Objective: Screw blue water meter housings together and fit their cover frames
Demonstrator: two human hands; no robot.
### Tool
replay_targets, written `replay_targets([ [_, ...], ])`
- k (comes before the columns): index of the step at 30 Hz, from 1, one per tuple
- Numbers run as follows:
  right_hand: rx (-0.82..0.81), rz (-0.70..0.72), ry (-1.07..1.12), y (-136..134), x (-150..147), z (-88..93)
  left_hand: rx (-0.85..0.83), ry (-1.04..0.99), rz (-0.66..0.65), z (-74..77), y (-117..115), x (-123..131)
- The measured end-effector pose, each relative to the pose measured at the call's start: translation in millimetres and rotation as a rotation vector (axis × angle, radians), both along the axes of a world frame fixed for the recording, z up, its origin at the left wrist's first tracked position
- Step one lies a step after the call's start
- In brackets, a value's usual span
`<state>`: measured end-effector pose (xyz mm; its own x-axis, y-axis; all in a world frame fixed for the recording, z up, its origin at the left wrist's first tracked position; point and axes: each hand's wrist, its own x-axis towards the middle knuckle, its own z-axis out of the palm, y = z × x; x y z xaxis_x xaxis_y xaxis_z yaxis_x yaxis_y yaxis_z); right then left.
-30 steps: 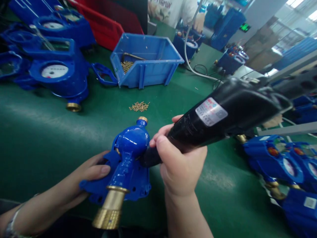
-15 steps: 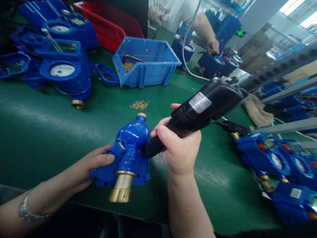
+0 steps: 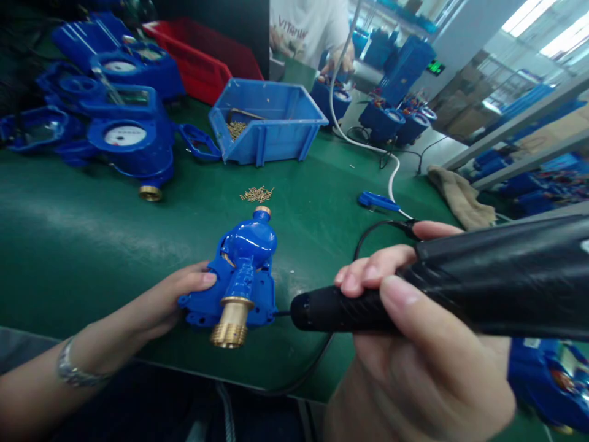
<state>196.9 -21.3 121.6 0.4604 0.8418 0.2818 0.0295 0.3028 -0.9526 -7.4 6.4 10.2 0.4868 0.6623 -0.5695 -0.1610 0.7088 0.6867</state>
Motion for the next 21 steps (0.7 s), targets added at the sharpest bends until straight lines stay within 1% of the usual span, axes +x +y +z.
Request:
replay_targets([
  [4,-0.011,0.005,0.080,4,2,-1.2,0.010,0.006,-0.007,0.0,1,0],
  [8,-0.023,-0.022,0.129,5,4,-0.2,0.008,0.008,-0.023,0.8,1,-1],
  [12,0.016,-0.057,0.105,3,4,-4.8,0.014,-0.025,-0.040,1.7,2,-1],
  [17,0.017,-0.072,0.071,-1,2,-9.2,0.025,-0.041,-0.057,-0.8,3,-1],
  [21,0.013,-0.083,0.048,-2,0,-10.2,0.040,-0.027,-0.034,-3.7,0,-1],
])
